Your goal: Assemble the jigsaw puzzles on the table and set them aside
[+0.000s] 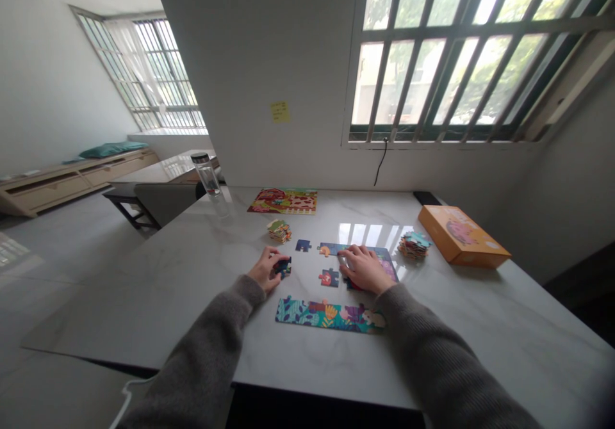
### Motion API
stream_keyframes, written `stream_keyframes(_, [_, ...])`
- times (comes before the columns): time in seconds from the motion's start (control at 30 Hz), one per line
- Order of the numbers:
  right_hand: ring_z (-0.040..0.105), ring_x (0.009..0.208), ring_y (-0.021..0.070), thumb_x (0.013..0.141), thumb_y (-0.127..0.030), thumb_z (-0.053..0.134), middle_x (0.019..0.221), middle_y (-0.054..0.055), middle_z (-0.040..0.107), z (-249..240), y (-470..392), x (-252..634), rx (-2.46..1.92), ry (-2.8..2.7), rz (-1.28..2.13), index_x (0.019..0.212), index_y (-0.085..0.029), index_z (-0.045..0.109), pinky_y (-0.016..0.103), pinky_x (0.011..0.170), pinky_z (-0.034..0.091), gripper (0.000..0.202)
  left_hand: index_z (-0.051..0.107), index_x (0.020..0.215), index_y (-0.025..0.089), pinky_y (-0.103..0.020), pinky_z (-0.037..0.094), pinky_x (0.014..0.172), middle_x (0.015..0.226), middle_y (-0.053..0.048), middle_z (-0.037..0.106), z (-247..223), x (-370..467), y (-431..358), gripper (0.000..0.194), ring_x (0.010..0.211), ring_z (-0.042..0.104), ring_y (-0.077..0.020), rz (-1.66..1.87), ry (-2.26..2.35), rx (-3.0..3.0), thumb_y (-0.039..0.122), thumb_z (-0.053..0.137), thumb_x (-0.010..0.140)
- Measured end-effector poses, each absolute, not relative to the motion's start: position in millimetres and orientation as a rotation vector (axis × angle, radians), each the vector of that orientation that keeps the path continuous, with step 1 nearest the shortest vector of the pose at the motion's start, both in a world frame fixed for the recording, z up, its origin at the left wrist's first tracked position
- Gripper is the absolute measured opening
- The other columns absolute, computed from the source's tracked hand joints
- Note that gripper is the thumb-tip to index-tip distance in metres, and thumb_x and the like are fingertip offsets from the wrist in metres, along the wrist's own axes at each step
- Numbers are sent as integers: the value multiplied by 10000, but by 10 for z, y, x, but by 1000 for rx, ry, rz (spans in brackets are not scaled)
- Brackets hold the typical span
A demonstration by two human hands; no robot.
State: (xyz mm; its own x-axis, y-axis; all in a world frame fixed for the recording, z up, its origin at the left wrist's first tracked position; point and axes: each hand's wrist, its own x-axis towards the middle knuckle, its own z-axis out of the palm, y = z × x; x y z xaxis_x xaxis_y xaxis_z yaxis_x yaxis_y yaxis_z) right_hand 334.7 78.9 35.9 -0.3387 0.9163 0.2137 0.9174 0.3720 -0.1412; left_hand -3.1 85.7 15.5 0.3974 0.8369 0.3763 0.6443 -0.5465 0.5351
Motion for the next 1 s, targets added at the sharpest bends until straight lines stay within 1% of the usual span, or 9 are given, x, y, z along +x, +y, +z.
stream_keyframes(0.07, [477, 1187, 305, 941, -400, 544, 1285, 103, 588, 370, 786, 3343, -1636, -2382, 6, 1301, -280, 600, 441, 982, 372, 383, 615, 1184, 184, -341, 591, 884, 1195, -84, 433, 181, 67, 870, 457, 919, 605, -156, 936, 1203, 2271, 86, 618, 738])
stream_keyframes(0.2, [465, 1209, 305, 944, -390, 534, 1308, 109, 574, 392, 779, 3334, -1653, -2385, 26, 1315, -271, 591, 436, 992, 359, 394, 573, 1221, 188, -356, 581, 890, 1183, -83, 487, 315, 280, 906, 477, 883, 595, -140, 1018, 949, 2141, 99, 638, 757])
stream_keyframes(0.3, [460, 1222, 302, 946, -384, 526, 1320, 112, 569, 400, 767, 3327, -1655, -2392, 38, 1329, -262, 581, 432, 997, 356, 405, 573, 1187, 176, -351, 573, 874, 1176, -83, 510, 434, 488, 918, 446, 835, 583, -122, 1069, 813, 2080, 98, 656, 756])
stream_keyframes(0.47, [466, 1234, 305, 950, -359, 529, 1313, 113, 584, 379, 756, 3325, -1627, -2384, 15, 1321, -257, 580, 437, 1008, 362, 388, 575, 1153, 175, -330, 550, 876, 1156, -77, 553, 487, 850, 936, 423, 848, 593, -126, 1130, 744, 2036, 68, 661, 753])
stream_keyframes(0.63, [486, 1227, 302, 970, -296, 491, 1262, 133, 618, 395, 758, 3287, -1450, -2235, 47, 1332, -200, 564, 466, 1057, 347, 382, 561, 1146, 186, -328, 524, 917, 1211, -83, 583, 351, 992, 961, 399, 849, 599, -113, 1157, 741, 1968, 63, 645, 776])
stream_keyframes(0.7, [541, 1156, 274, 974, -279, 470, 1209, 125, 643, 424, 748, 3235, -1311, -2125, 214, 1342, -190, 543, 446, 1024, 391, 386, 551, 1155, 188, -335, 524, 925, 1197, -82, 590, 307, 995, 943, 405, 852, 601, -116, 1158, 730, 1940, 86, 666, 781])
stream_keyframes(0.8, [619, 917, 212, 953, -281, 489, 1032, 80, 681, 459, 719, 3138, -1138, -1949, 563, 1317, -191, 544, 372, 861, 481, 379, 544, 1151, 185, -344, 533, 917, 1210, -94, 582, 281, 1006, 887, 388, 859, 609, -121, 1175, 682, 1902, 131, 693, 796])
stream_keyframes(0.9, [603, 773, 176, 918, -274, 517, 891, 35, 671, 459, 700, 3074, -1062, -1825, 771, 1187, -202, 609, 321, 729, 480, 293, 552, 1139, 184, -340, 536, 913, 1252, -106, 562, 278, 1041, 831, 343, 884, 615, -126, 1201, 635, 1910, 142, 677, 822])
stream_keyframes(1.0, [579, 731, 162, 899, -295, 542, 809, 8, 641, 430, 709, 3068, -1048, -1759, 827, 1042, -198, 624, 305, 691, 458, 191, 548, 1188, 191, -342, 545, 906, 1281, -108, 550, 265, 1062, 812, 373, 863, 615, -120, 1206, 654, 1949, 134, 650, 834])
